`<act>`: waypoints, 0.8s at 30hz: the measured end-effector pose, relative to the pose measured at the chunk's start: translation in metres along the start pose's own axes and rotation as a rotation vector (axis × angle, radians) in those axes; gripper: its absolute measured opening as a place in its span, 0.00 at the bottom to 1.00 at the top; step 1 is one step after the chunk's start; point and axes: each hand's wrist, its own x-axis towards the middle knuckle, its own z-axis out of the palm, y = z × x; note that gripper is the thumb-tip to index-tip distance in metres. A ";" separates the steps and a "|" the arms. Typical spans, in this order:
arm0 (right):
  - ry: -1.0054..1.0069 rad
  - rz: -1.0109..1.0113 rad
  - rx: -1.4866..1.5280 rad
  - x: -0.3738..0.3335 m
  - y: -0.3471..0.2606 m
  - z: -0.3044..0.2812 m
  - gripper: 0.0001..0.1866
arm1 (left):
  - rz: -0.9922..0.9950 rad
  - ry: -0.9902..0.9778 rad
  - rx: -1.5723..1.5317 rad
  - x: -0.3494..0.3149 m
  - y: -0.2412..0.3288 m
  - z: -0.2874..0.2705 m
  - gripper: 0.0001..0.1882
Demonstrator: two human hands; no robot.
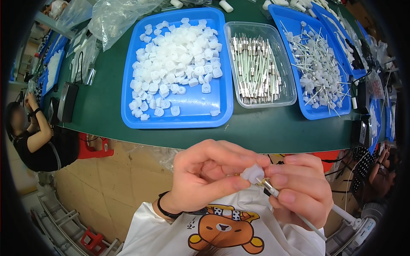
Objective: Assembling small white plastic caps onto metal pins in a workshop environment.
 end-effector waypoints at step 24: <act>-0.113 -0.015 0.107 -0.002 0.007 -0.011 0.17 | -0.076 -0.070 -0.038 -0.001 0.004 -0.004 0.15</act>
